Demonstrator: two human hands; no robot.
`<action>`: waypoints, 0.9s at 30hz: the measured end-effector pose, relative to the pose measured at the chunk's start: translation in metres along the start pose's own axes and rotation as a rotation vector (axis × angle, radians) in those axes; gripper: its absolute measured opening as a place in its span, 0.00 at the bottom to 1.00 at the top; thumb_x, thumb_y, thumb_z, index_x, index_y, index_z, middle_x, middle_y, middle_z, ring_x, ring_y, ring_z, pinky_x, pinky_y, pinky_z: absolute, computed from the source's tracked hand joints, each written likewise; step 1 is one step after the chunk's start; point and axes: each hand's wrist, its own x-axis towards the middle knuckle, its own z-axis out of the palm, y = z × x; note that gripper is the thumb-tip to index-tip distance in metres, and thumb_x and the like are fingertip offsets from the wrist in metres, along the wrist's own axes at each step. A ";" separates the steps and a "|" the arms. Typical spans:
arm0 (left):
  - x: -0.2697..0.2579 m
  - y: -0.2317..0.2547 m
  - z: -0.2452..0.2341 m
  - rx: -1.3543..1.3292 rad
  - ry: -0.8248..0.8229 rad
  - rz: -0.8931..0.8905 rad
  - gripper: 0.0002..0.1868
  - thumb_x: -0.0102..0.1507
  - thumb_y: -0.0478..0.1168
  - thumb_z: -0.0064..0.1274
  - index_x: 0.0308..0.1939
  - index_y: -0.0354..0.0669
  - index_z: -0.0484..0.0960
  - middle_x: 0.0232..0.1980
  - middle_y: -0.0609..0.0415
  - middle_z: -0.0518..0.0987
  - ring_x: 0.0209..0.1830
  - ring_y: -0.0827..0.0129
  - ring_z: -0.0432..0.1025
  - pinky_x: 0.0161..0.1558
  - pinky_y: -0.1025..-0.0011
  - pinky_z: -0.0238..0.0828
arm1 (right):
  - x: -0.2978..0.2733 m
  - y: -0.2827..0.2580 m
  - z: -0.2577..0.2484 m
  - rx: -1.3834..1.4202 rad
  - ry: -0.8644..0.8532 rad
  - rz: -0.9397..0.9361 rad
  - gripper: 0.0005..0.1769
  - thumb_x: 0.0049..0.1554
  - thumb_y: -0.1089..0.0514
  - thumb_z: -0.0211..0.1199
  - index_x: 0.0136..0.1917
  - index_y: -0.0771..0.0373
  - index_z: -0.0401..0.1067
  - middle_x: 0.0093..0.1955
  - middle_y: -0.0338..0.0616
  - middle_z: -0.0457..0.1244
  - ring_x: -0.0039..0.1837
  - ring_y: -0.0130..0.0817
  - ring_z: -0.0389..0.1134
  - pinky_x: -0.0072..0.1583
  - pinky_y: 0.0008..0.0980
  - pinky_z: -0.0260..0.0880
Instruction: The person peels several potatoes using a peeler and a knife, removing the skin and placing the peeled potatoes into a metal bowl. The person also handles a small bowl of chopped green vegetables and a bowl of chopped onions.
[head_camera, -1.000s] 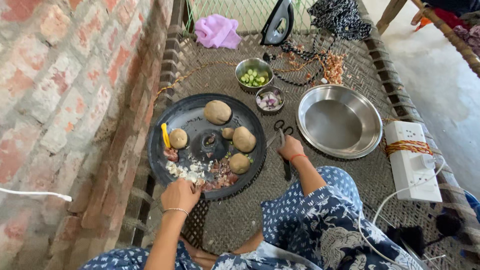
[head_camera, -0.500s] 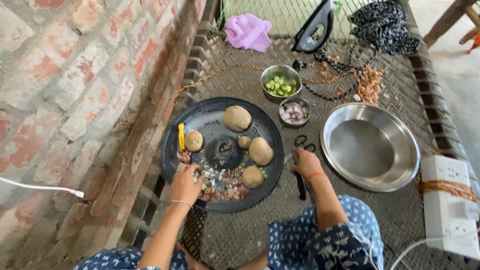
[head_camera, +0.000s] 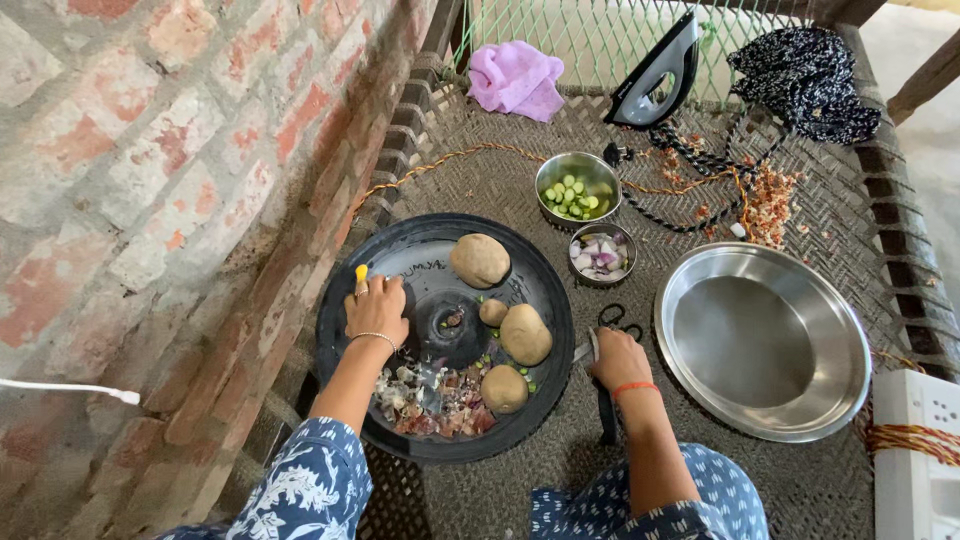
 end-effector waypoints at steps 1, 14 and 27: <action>0.002 0.004 0.000 -0.029 0.023 -0.009 0.37 0.54 0.45 0.69 0.66 0.55 0.71 0.68 0.51 0.66 0.71 0.54 0.58 0.66 0.52 0.58 | -0.005 -0.008 -0.008 0.004 0.020 0.024 0.26 0.44 0.58 0.74 0.57 0.61 0.74 0.55 0.56 0.68 0.61 0.54 0.69 0.61 0.46 0.70; 0.119 0.097 0.102 -0.766 0.300 -0.031 0.49 0.47 0.51 0.74 0.67 0.39 0.68 0.61 0.37 0.74 0.63 0.44 0.67 0.64 0.52 0.67 | -0.033 -0.096 -0.073 0.270 0.166 -0.237 0.21 0.52 0.51 0.69 0.57 0.59 0.74 0.49 0.50 0.66 0.55 0.50 0.68 0.55 0.45 0.68; 0.039 0.080 0.025 -1.857 -0.189 -0.329 0.47 0.39 0.43 0.75 0.60 0.53 0.68 0.63 0.46 0.74 0.60 0.52 0.73 0.55 0.50 0.73 | -0.022 -0.099 -0.073 0.361 0.166 -0.198 0.17 0.56 0.50 0.65 0.55 0.60 0.76 0.49 0.46 0.67 0.49 0.42 0.71 0.49 0.41 0.70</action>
